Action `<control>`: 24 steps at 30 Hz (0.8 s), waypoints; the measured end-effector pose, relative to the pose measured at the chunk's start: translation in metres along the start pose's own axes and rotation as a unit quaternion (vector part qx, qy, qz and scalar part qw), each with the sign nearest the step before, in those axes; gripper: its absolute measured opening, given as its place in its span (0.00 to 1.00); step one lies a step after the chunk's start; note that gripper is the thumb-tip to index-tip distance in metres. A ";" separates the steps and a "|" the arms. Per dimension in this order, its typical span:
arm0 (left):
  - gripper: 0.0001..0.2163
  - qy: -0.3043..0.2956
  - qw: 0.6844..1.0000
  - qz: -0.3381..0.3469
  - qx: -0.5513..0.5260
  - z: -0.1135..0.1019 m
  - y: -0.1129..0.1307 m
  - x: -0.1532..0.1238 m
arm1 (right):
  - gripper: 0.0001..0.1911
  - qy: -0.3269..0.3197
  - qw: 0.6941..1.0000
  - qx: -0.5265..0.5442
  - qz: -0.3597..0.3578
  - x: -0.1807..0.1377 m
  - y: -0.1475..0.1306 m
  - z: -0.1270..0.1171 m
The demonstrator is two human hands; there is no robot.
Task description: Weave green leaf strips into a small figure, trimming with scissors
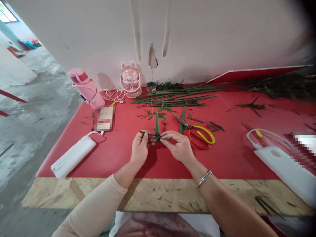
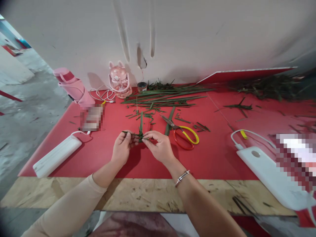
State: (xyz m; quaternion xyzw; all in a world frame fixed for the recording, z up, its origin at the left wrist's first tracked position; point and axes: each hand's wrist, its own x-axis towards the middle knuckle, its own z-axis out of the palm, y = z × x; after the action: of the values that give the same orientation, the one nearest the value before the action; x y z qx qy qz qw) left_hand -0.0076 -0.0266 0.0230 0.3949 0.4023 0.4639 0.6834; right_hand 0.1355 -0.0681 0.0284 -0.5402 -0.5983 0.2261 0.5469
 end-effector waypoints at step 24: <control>0.12 -0.043 0.997 0.062 0.031 -0.001 -0.001 0.000 | 0.03 0.015 0.992 0.102 0.071 -0.001 0.002 0.004</control>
State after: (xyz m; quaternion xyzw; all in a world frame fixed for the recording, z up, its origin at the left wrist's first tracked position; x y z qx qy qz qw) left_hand -0.0081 -0.0266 0.0222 0.4599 0.3610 0.4754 0.6574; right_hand 0.1327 -0.0675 0.0253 -0.5258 -0.5242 0.3163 0.5905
